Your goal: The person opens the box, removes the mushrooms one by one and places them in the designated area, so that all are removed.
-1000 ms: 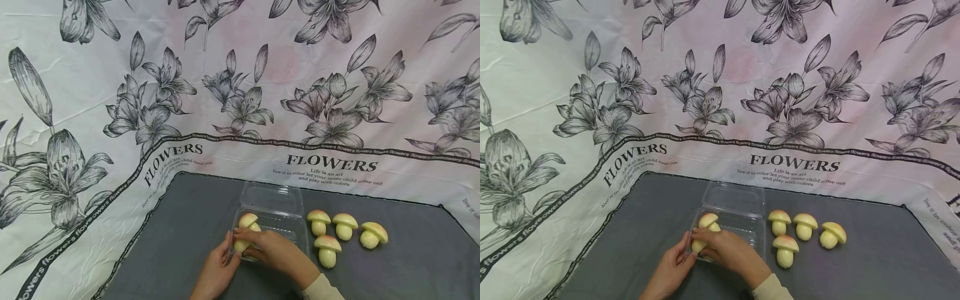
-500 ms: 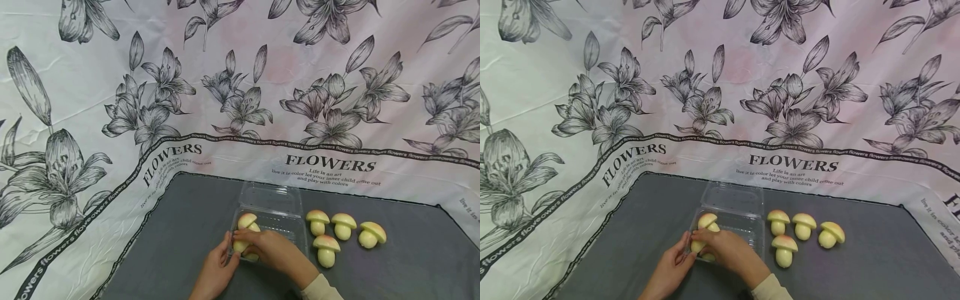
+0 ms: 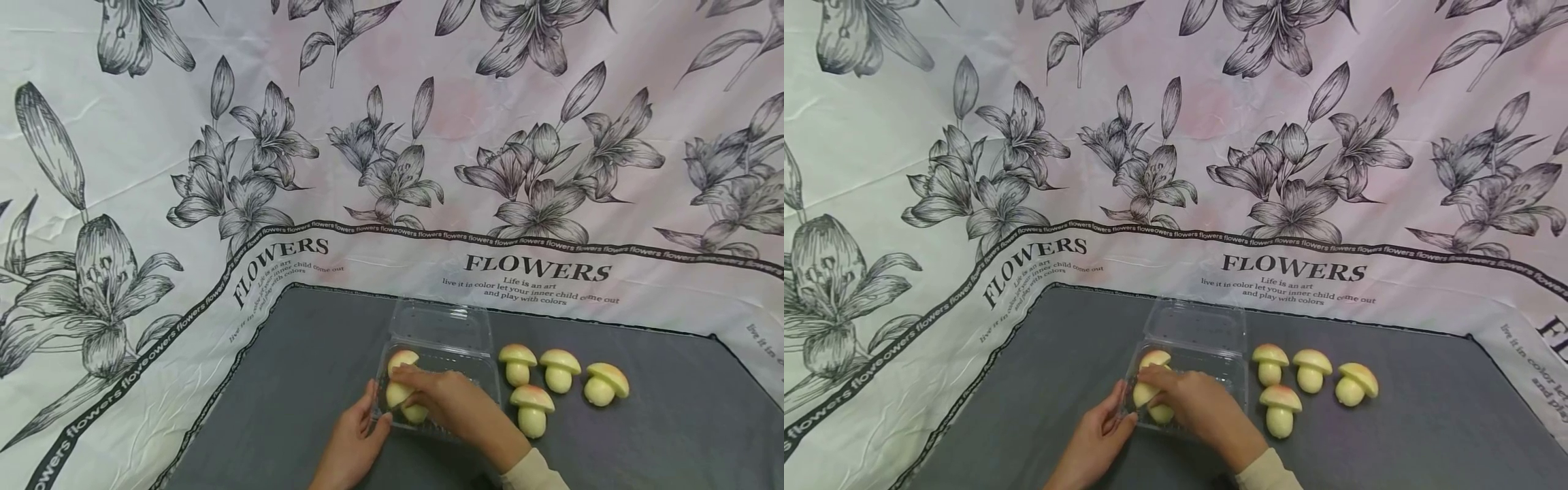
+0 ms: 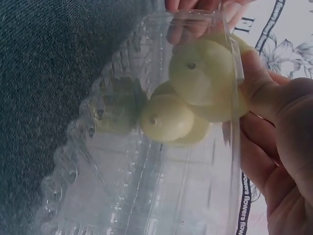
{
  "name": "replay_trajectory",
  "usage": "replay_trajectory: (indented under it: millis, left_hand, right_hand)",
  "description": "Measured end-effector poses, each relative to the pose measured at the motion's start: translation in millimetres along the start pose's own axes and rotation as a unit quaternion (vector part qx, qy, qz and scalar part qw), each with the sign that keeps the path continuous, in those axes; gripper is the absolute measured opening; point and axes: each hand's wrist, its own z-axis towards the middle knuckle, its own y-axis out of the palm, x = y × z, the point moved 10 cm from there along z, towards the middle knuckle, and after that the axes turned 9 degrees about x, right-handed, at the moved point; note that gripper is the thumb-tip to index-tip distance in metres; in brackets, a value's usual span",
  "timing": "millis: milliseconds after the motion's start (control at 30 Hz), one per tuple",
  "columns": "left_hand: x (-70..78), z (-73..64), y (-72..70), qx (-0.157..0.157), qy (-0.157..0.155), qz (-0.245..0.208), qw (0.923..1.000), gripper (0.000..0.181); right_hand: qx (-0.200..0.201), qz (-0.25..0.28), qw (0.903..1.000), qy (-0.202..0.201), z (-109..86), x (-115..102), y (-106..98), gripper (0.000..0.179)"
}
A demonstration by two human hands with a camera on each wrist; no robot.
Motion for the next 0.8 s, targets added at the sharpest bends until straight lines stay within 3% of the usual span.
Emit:
replay_trajectory:
  millis: [233,400,800]
  left_hand:
    - [-1.8,1.4,1.2,-0.005,-0.005,-0.014,0.9999,0.081]
    - [-2.0,1.2,1.5,-0.002,-0.003,-0.013,0.9999,0.080]
    - [-4.7,1.2,0.4,-0.005,-0.018,-0.013,0.9997,0.081]
  right_hand:
    - [0.076,-0.024,0.9968,-0.009,-2.9,-0.4,-21.2,0.046]
    - [0.115,-0.001,0.9933,0.000,-8.3,4.7,-31.6,0.048]
    - [0.205,-0.005,0.9785,-0.019,-19.3,11.8,-61.0,0.067]
